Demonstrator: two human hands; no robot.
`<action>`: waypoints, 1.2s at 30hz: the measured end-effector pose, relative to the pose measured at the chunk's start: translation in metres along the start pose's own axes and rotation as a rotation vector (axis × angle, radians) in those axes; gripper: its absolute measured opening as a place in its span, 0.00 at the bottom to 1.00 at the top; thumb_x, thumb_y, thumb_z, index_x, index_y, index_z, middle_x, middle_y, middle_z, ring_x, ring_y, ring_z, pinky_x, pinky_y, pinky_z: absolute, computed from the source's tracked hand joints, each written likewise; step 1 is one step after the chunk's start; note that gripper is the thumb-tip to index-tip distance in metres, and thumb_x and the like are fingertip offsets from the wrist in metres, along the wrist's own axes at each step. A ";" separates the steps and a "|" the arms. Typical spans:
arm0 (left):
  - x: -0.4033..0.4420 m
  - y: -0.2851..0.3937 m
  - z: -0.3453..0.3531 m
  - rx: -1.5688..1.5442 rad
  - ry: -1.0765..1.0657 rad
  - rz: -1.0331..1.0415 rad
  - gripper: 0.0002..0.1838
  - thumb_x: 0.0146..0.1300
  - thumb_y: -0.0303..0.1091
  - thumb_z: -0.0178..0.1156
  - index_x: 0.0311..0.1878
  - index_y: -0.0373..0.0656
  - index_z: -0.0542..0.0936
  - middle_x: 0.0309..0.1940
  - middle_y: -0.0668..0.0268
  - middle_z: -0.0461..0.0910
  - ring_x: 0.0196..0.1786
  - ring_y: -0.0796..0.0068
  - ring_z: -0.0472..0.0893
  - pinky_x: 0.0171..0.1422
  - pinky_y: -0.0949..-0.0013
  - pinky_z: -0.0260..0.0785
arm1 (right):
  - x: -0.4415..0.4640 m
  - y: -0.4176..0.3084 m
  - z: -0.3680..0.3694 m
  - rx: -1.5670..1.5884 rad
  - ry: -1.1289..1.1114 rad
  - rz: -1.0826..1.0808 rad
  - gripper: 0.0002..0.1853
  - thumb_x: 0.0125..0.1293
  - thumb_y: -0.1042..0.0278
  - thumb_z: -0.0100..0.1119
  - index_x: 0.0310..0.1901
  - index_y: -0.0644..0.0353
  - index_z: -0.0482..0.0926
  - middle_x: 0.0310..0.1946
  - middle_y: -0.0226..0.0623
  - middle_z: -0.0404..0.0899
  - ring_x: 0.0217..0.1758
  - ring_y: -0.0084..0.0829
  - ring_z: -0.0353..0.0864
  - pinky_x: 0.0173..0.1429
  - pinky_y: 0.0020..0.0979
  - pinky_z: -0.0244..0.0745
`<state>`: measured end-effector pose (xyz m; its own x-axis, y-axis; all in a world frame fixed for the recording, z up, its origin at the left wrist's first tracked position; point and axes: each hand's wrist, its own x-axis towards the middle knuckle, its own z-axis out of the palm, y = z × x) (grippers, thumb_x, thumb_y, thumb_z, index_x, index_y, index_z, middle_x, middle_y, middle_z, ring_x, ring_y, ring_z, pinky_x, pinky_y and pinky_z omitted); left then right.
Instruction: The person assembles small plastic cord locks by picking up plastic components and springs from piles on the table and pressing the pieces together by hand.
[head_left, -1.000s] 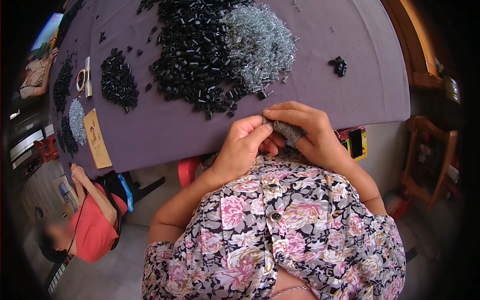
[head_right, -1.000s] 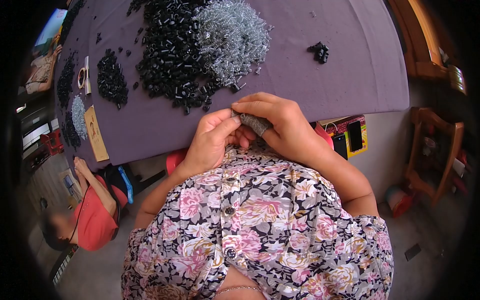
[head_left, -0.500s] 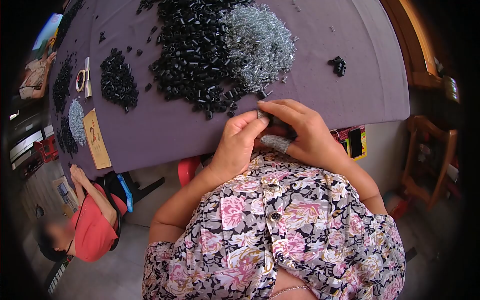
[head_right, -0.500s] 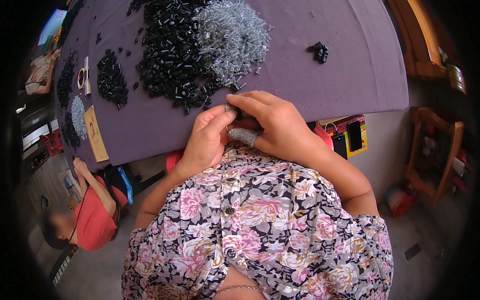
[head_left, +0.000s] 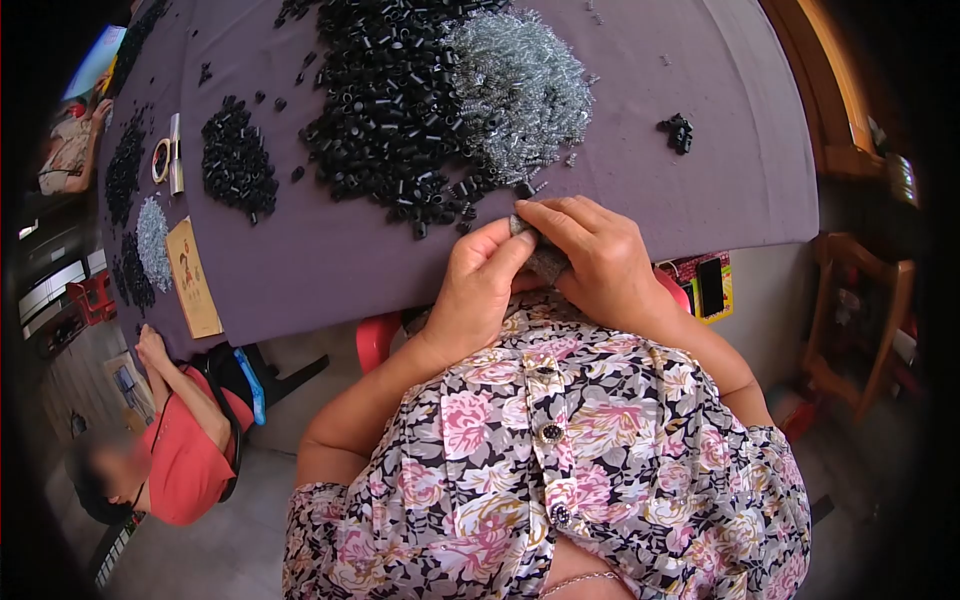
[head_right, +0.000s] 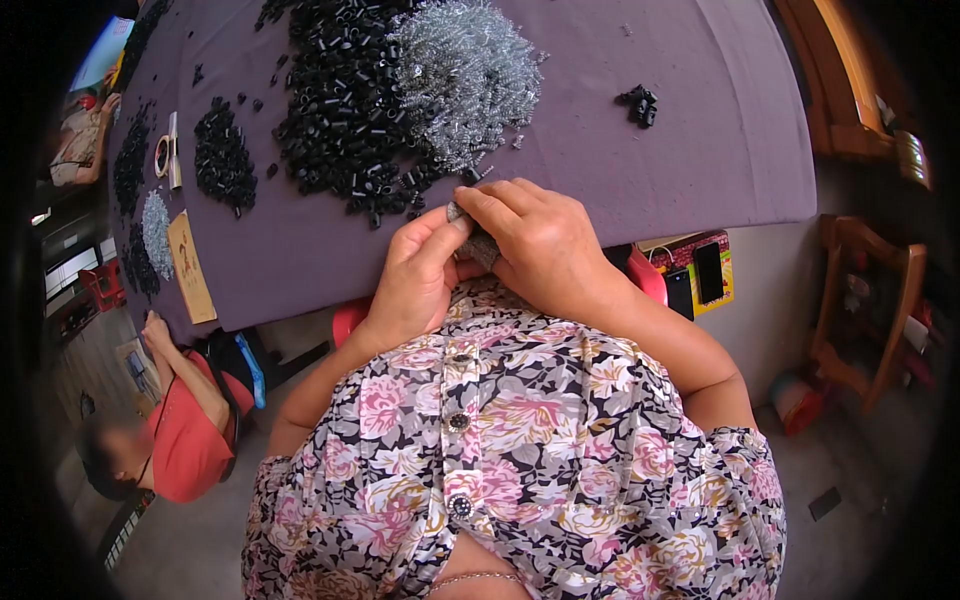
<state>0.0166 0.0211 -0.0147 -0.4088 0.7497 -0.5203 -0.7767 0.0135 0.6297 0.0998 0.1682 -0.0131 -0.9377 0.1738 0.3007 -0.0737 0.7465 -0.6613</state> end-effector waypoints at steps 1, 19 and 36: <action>0.000 0.001 0.000 0.010 -0.014 -0.005 0.13 0.79 0.33 0.50 0.57 0.37 0.79 0.46 0.67 0.83 0.47 0.81 0.83 0.53 0.72 0.79 | 0.000 0.000 -0.001 -0.001 -0.003 -0.003 0.26 0.45 0.80 0.67 0.51 0.65 0.82 0.42 0.42 0.84 0.41 0.43 0.84 0.43 0.40 0.81; 0.001 0.002 -0.004 0.061 -0.042 -0.030 0.14 0.80 0.35 0.50 0.57 0.37 0.79 0.47 0.64 0.84 0.48 0.74 0.84 0.57 0.66 0.79 | 0.003 0.001 0.000 0.020 -0.013 0.003 0.23 0.47 0.78 0.66 0.50 0.66 0.82 0.40 0.42 0.84 0.41 0.44 0.85 0.42 0.40 0.81; -0.002 -0.006 -0.008 0.231 -0.062 0.079 0.13 0.80 0.35 0.51 0.52 0.34 0.80 0.43 0.66 0.84 0.45 0.80 0.82 0.51 0.72 0.76 | -0.001 0.001 0.000 -0.010 -0.017 -0.039 0.23 0.47 0.78 0.67 0.50 0.65 0.83 0.37 0.42 0.84 0.37 0.41 0.85 0.40 0.39 0.81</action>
<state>0.0187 0.0140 -0.0222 -0.4284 0.7932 -0.4327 -0.6105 0.0990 0.7858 0.1010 0.1689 -0.0145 -0.9397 0.1337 0.3147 -0.1070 0.7592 -0.6420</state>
